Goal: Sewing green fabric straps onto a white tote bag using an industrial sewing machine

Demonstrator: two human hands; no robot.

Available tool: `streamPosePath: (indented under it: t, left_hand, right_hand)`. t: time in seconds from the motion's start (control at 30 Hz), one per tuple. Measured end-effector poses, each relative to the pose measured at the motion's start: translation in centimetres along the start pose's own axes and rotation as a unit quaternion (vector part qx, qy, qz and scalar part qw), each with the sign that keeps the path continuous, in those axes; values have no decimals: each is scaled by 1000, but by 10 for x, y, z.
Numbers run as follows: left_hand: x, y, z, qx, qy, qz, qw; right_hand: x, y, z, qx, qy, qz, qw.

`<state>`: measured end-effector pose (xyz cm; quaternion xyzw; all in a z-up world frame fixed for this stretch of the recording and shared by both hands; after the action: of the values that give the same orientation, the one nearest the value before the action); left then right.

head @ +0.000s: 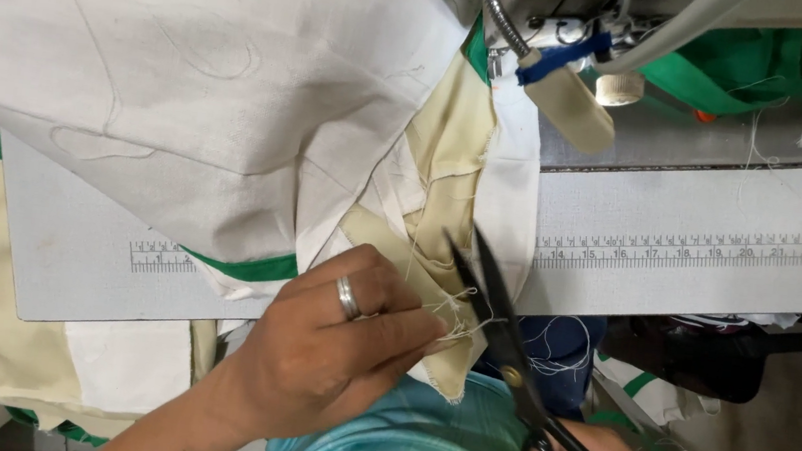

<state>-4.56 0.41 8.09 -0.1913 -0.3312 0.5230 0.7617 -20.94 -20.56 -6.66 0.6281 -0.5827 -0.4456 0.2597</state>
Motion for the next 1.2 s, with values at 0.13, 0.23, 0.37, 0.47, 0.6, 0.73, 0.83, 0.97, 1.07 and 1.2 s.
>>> streamPosePath:
  t: [0.13,0.23,0.37,0.47,0.6,0.73,0.83,0.97,1.07,1.2]
  left_hand:
    - [-4,-3,2,2,3,-4,1000]
    - [3,0,8,11,27,-14,999]
    - [31,44,14,278,166,-361,874]
    - [85,131,-7,621,-13,-500,604]
    - [70,91,1,511,-4,-473,717]
    - [53,22,19,245,11,-361,900]
    - [25,-26,14,79,28,-248,965]
    - [-41,-47,-64,107,-197,-362,905]
    - [-53,-44,-112,31,-217,-229,949]
    - [-48,-38,-115,13,-155,-188,970]
  right_hand:
    - [-31,-5,-40,29,85,-4,996]
    - [-37,4,-55,78,13,38,996]
    - [54,17,-35,230,89,74,966]
    - [136,28,-45,137,250,387,877]
    - [94,32,-120,206,252,552,768]
    - [76,42,-138,281,395,565,668]
    - [10,54,-147,392,400,538,630]
    - [-66,-1,-151,569,381,453,571]
    - [-68,-38,-151,494,405,472,608]
    - [-63,-35,-150,485,429,459,608]
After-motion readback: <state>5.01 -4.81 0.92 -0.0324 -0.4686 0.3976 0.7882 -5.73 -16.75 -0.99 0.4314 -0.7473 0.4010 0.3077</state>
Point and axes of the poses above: each hand's wrist, its own y-axis away from the middle knuckle, its own x-axis out of the back of the hand, z = x × y, the point moved 6 cm from there along -y, towards the middle knuckle, and after that the axes turned 15 degrees about z, right-handed, at the moved point
